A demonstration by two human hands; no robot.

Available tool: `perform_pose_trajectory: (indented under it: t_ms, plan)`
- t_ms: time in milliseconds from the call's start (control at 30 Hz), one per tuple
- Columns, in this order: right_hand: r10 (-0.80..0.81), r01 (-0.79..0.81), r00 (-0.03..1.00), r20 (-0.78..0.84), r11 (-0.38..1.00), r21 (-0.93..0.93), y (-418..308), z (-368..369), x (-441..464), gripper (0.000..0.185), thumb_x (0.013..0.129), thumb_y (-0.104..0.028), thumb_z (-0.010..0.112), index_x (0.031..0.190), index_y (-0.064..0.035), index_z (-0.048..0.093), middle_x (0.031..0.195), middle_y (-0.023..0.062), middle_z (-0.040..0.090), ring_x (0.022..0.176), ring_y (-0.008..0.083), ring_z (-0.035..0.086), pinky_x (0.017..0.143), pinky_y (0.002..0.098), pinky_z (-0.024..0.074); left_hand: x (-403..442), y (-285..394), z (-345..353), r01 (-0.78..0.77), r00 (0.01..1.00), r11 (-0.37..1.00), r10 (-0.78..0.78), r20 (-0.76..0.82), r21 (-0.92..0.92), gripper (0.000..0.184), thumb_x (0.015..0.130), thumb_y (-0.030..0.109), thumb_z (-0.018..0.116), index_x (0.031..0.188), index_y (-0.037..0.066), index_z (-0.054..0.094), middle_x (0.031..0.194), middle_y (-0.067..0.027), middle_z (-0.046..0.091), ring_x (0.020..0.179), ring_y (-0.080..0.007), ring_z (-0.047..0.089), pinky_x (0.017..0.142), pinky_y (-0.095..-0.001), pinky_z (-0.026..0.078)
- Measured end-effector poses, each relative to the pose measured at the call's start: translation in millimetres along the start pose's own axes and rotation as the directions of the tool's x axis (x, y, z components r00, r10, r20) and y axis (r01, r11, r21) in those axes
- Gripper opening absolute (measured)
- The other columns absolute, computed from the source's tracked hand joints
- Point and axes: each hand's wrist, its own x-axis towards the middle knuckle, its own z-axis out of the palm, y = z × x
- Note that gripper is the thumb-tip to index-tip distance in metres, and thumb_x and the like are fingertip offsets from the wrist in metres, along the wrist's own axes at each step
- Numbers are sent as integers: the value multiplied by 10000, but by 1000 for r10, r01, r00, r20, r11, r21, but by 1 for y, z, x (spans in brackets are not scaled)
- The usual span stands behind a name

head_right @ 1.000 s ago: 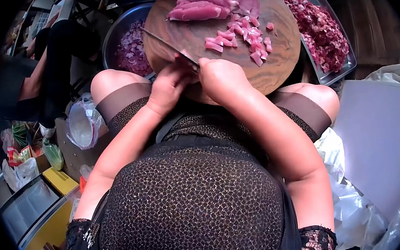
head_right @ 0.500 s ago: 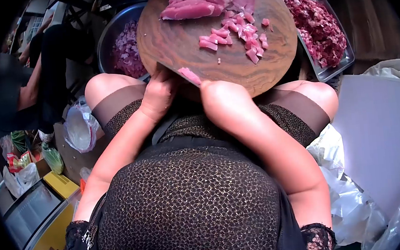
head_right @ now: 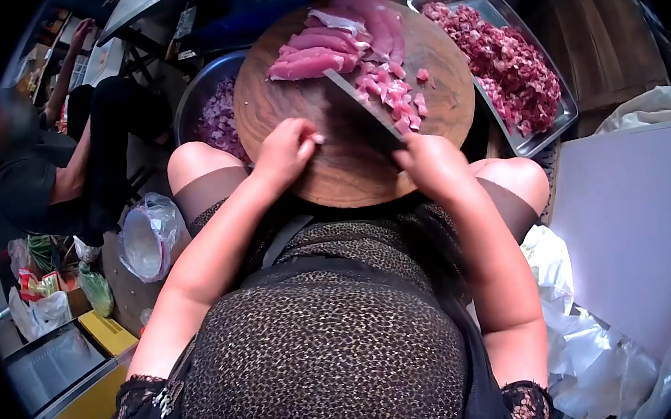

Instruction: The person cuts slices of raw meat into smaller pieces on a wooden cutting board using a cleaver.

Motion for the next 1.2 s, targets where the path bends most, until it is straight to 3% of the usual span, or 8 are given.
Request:
perform_pose_trajectory:
  t_ms: [200, 333, 400, 533, 633, 800, 967, 1200]
  plan:
    - [94, -80, 977, -192, 994, 77, 7, -1, -35, 266, 935, -252, 572, 1020, -11, 644, 890, 263, 660, 881, 444, 635, 780, 508, 498, 112, -26, 15, -304, 918, 951, 279, -281, -50, 232, 804, 61, 664, 1033, 58, 702, 1043, -146, 701, 1022, -325, 646, 933, -403, 510]
    - [-35, 36, 996, 77, 999, -7, -13, 1, -48, 294, 932, -278, 587, 918, 14, 613, 856, 262, 657, 883, 432, 649, 781, 483, 499, 111, -31, -13, -1, 973, 936, 82, -217, 351, 211, 809, 156, 686, 1009, 86, 678, 1060, -133, 682, 1038, -324, 636, 930, -445, 501]
    - [-14, 17, 993, 119, 1000, -23, -16, 1, -42, 286, 934, -268, 584, 935, 15, 625, 874, 265, 658, 891, 429, 648, 790, 474, 500, 109, -27, -25, 94, 962, 828, -219, 165, 552, 268, 797, 259, 698, 1022, 114, 690, 1072, -134, 669, 1052, -322, 620, 939, -430, 492]
    - [26, -18, 988, -152, 998, 54, 7, 10, -21, 275, 931, -261, 555, 936, -4, 652, 859, 260, 663, 856, 444, 643, 780, 519, 497, 103, -30, -41, -67, 988, 799, -33, 154, 597, 325, 795, 338, 691, 1027, 110, 711, 1058, -95, 694, 1065, -289, 629, 972, -446, 454]
    - [110, -93, 968, -227, 992, 86, 24, 11, -10, 317, 941, -283, 542, 969, 17, 643, 897, 272, 664, 887, 442, 641, 803, 515, 496, 102, -32, -49, -22, 990, 991, 3, 142, 132, 221, 831, 181, 649, 1016, 59, 652, 962, -76, 675, 916, -211, 651, 841, -356, 511]
    - [137, -117, 968, -210, 987, 107, 31, 14, -9, 321, 937, -278, 541, 993, 20, 646, 917, 275, 666, 909, 441, 638, 823, 508, 495, 71, 19, -51, 351, 926, 609, -113, 360, -711, 171, 915, 52, 581, 1082, 47, 546, 845, -53, 636, 636, -139, 620, 550, -271, 535]
    - [108, -93, 973, -205, 993, 78, 30, 14, -10, 305, 928, -268, 561, 1009, 13, 645, 914, 271, 667, 905, 436, 640, 816, 501, 498, 18, 9, -15, 504, 774, 864, -451, 445, -1, 520, 808, 355, 805, 1126, 11, 581, 893, -133, 702, 645, -179, 673, 576, -323, 536]
    - [128, -100, 964, -231, 986, 130, 9, 14, -35, 247, 932, -235, 564, 1065, -46, 651, 890, 217, 684, 830, 418, 654, 745, 489, 518, -5, 6, -24, -23, 984, 959, -29, 177, 284, 372, 780, 229, 777, 1062, 33, 635, 1060, -149, 676, 989, -312, 656, 847, -380, 530]
